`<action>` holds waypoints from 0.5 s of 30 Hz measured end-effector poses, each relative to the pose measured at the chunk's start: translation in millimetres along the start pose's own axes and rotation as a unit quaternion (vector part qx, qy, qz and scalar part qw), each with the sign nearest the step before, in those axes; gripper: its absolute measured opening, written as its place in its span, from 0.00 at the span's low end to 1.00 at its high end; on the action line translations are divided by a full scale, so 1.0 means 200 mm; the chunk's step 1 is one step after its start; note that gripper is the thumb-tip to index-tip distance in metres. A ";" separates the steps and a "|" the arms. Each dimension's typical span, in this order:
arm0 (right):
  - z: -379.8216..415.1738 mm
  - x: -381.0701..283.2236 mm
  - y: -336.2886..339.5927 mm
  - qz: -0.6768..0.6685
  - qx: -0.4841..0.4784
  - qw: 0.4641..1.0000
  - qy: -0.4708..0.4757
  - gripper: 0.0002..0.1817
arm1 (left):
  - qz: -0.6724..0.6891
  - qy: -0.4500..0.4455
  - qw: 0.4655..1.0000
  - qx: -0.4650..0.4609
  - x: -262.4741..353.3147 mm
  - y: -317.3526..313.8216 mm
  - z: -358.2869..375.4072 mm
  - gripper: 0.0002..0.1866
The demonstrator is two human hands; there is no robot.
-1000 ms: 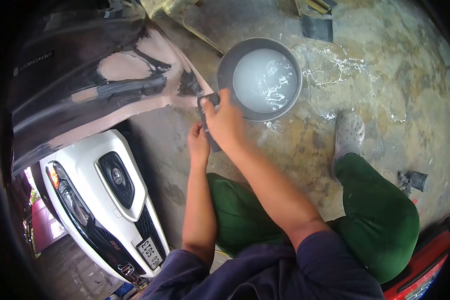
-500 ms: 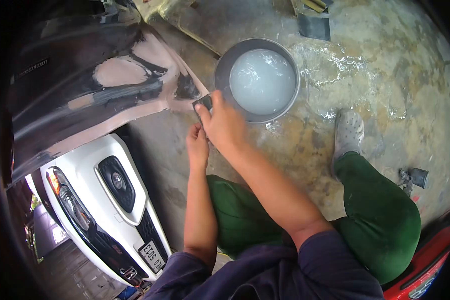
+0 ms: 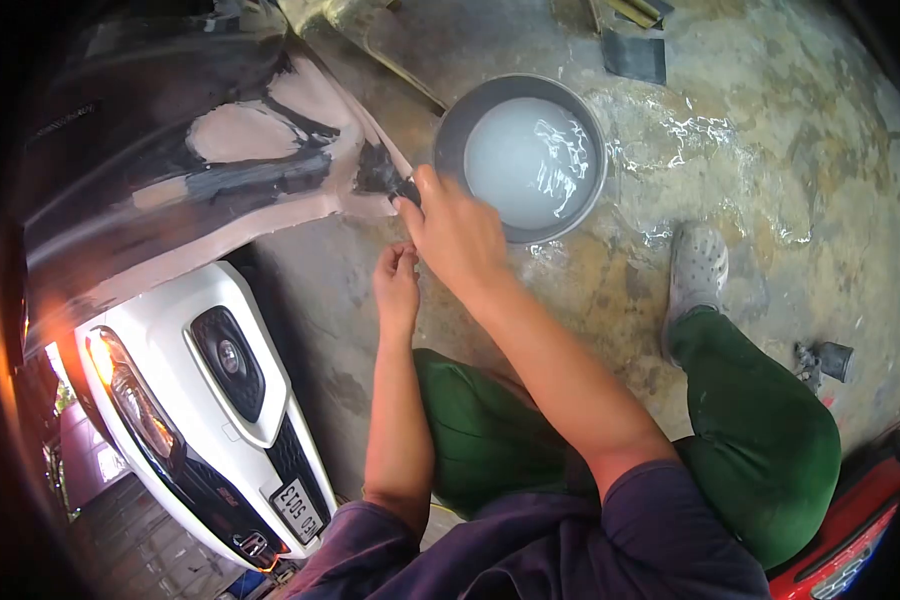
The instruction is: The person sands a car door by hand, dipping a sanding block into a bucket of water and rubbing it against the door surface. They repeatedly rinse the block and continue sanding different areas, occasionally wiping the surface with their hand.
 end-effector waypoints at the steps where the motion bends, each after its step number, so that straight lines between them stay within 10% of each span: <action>1: 0.00 0.00 0.00 0.003 0.001 1.000 0.000 0.21 | 0.003 0.003 1.000 -0.002 0.01 0.00 0.01 0.10; 15: 0.02 0.02 -0.01 0.001 0.001 1.000 0.020 0.20 | -0.034 -0.013 0.999 -0.004 -0.01 -0.02 0.00 0.09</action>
Point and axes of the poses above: each hand's wrist, its own z-axis away from the middle knuckle, its own y-axis out of the back of the hand, x = y × z, the point moved 1 cm from there along -z, towards the middle knuckle, and after that the axes turned 2 degrees about z, right-handed, at the moved point
